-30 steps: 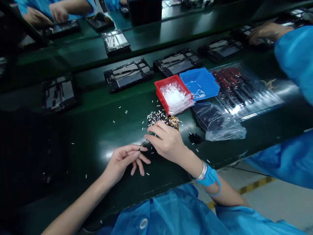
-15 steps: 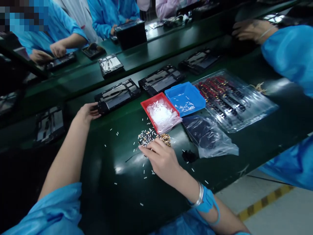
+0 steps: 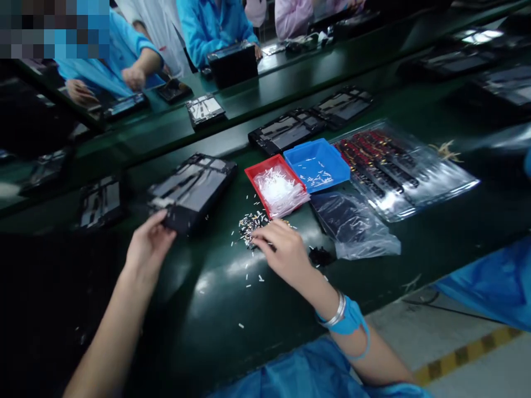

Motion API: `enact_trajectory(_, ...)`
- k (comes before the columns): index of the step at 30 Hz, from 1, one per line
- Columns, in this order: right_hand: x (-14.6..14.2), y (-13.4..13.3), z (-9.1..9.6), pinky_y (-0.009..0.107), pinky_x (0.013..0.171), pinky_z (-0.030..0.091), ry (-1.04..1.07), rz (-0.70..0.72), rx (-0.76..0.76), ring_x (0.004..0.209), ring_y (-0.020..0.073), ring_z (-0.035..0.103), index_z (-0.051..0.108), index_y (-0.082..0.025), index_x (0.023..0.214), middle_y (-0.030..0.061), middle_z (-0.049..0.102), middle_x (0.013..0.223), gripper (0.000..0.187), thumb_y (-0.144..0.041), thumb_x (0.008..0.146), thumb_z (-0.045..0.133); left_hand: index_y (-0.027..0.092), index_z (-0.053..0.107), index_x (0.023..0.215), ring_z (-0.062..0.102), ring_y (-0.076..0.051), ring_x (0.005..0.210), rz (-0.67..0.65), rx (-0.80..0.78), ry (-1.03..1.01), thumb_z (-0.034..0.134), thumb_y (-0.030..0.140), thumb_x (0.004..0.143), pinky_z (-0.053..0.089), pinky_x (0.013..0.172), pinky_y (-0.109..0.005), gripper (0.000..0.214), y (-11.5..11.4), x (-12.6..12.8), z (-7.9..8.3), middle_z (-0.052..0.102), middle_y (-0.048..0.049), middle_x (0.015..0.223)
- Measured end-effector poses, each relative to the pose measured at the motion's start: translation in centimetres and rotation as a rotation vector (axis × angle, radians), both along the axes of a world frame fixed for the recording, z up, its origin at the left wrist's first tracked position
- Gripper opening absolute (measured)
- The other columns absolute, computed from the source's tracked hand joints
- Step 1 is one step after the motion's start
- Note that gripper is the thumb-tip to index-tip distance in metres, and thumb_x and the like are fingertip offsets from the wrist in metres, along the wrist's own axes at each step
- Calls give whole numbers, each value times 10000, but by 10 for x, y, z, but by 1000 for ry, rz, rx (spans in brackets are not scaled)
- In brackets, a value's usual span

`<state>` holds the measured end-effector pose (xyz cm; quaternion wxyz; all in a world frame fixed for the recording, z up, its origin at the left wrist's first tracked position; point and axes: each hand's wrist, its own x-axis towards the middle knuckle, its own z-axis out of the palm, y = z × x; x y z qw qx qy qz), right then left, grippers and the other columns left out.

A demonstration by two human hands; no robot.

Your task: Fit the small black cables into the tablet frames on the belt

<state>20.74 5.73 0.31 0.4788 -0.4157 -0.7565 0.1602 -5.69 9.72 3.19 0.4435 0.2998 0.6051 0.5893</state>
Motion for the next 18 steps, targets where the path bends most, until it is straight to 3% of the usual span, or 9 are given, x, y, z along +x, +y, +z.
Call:
enact_trajectory(2, 3, 2, 1, 293, 575, 492, 49, -12, -81, 625, 143, 590, 718, -213, 932, 7, 678, 699, 141, -157, 841, 626, 151, 640, 744, 583, -96, 548, 67, -49, -66, 799, 282, 614, 436, 392, -159, 244, -74, 1, -2, 658, 11, 701)
enact_trajectory(4, 4, 3, 0, 295, 569, 483, 103, -27, -177, 623, 147, 589, 741, -221, 887, 13, 677, 697, 116, -198, 813, 655, 153, 663, 754, 585, -91, 535, 131, -122, -135, 830, 287, 594, 449, 392, -154, 267, -140, 8, -9, 672, 13, 704)
enact_trajectory(6, 1, 4, -1, 302, 579, 485, 180, -48, -306, 630, 155, 603, 743, -217, 776, 24, 696, 707, 59, -242, 768, 690, 182, 701, 828, 621, -97, 585, 206, -231, -318, 852, 288, 603, 495, 455, -158, 291, -192, 20, -21, 700, 17, 747)
enact_trajectory(8, -6, 1, -3, 300, 572, 490, 278, -63, -461, 616, 159, 619, 724, -206, 707, 26, 704, 688, 78, -280, 694, 743, 209, 718, 864, 680, -136, 724, 167, -331, -499, 856, 299, 627, 554, 586, -195, 289, -228, 33, -35, 732, -1, 841)
enact_trajectory(11, -27, -9, -1, 284, 555, 498, 380, -1, -653, 580, 150, 627, 691, -191, 662, 19, 698, 648, 172, -296, 587, 805, 181, 733, 901, 659, -264, 1056, -158, -420, -735, 821, 347, 687, 561, 770, -295, 285, -255, 46, -48, 722, -105, 1066)
enact_trajectory(14, -58, -23, 3, 276, 553, 502, 349, 158, -824, 582, 140, 633, 676, -181, 647, 25, 702, 662, 178, -282, 580, 805, 163, 701, 1117, 579, -327, 1194, -574, -481, -875, 778, 377, 726, 507, 903, -378, 453, -265, 41, -47, 644, -175, 1232)
enact_trajectory(16, -81, -30, 5, 273, 559, 501, 304, 273, -917, 586, 134, 631, 670, -175, 642, 19, 691, 649, 164, -268, 589, 794, 161, 692, 1152, 598, -321, 1167, -814, -478, -802, 728, 389, 770, 478, 950, -401, 446, -264, 30, -39, 647, -170, 1228)
enact_trajectory(18, -104, -35, 4, 267, 567, 493, 268, 357, -961, 595, 127, 626, 666, -170, 658, 7, 673, 635, 146, -244, 597, 776, 163, 726, 1063, 659, -281, 1052, -921, -331, -517, 641, 371, 847, 501, 908, -381, 312, -258, 14, -30, 701, -145, 1113)
